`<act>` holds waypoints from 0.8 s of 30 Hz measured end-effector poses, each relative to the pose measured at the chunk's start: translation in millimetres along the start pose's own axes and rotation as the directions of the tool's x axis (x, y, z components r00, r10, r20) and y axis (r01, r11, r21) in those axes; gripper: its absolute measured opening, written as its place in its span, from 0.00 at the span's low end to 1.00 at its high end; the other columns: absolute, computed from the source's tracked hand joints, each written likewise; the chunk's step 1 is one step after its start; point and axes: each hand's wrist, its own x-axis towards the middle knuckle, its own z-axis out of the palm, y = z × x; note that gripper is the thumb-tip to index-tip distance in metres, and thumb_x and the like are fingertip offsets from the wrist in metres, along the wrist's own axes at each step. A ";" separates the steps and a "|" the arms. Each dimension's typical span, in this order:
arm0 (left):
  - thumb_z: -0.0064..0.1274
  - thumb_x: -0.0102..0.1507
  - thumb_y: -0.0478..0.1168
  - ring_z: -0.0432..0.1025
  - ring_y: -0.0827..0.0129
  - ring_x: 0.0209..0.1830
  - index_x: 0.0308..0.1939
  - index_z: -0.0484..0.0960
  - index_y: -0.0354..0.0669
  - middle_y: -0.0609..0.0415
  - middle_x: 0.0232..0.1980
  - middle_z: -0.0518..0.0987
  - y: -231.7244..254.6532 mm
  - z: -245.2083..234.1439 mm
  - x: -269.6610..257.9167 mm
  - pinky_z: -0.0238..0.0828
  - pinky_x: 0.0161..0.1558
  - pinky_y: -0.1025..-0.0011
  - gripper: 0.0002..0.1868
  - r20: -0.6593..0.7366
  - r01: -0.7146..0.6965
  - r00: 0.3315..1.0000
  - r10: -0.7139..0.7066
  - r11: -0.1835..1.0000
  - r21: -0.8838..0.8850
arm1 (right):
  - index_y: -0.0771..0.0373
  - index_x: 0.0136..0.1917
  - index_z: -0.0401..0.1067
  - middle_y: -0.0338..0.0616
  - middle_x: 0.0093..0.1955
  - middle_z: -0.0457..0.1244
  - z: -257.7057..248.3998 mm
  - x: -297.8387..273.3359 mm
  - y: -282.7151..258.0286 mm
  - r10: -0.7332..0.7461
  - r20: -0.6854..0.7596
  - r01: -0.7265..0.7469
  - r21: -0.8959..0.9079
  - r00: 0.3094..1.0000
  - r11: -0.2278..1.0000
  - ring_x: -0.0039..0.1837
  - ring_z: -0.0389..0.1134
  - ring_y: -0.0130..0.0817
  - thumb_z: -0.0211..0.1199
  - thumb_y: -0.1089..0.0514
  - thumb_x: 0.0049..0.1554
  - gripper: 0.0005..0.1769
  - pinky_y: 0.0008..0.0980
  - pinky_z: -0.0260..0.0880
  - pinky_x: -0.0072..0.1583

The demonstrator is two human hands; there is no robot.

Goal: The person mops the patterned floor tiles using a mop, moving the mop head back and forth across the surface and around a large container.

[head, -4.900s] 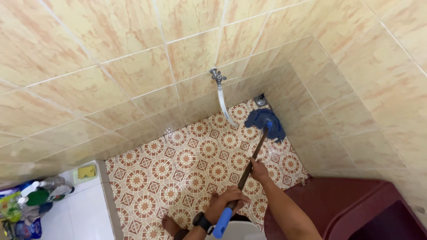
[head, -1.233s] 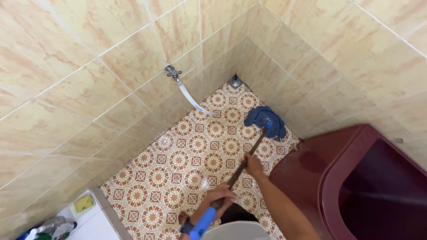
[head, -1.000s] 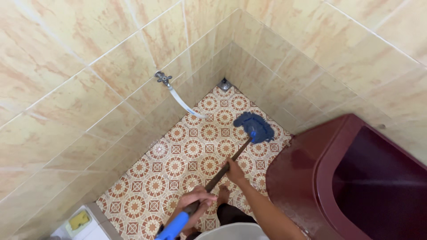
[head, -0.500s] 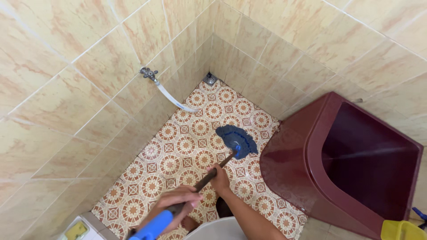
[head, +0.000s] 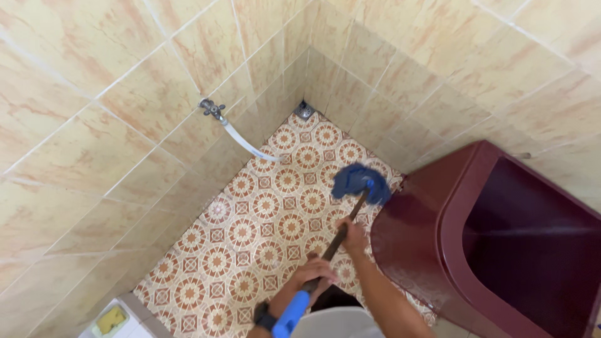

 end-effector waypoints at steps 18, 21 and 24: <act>0.57 0.64 0.24 0.70 0.67 0.34 0.48 0.85 0.40 0.51 0.36 0.76 26.2 -15.8 -42.1 0.66 0.37 0.70 0.11 0.025 0.068 0.997 -0.068 0.998 -0.006 | 0.56 0.48 0.65 0.49 0.40 0.67 -2.8 -17.4 -9.4 -0.281 0.364 0.149 0.351 0.888 0.924 0.44 0.69 0.49 0.66 0.45 0.58 0.16 0.42 0.69 0.50; 0.57 0.64 0.24 0.71 0.67 0.35 0.50 0.86 0.41 0.52 0.34 0.76 43.1 -29.5 -56.1 0.67 0.39 0.70 0.13 0.070 0.022 0.997 -0.023 1.000 0.011 | 0.56 0.48 0.65 0.50 0.41 0.67 4.9 -46.9 -21.5 -0.097 0.481 0.016 0.169 0.871 0.985 0.45 0.70 0.50 0.67 0.42 0.61 0.18 0.44 0.68 0.51; 0.56 0.64 0.24 0.73 0.68 0.36 0.51 0.86 0.42 0.53 0.36 0.79 69.9 -51.3 -72.3 0.69 0.40 0.70 0.15 0.122 0.012 0.993 -0.005 0.998 -0.058 | 0.50 0.45 0.71 0.39 0.45 0.73 22.8 -93.3 -46.5 -0.112 0.219 0.084 0.137 0.969 0.987 0.51 0.73 0.46 0.71 0.48 0.46 0.15 0.45 0.71 0.51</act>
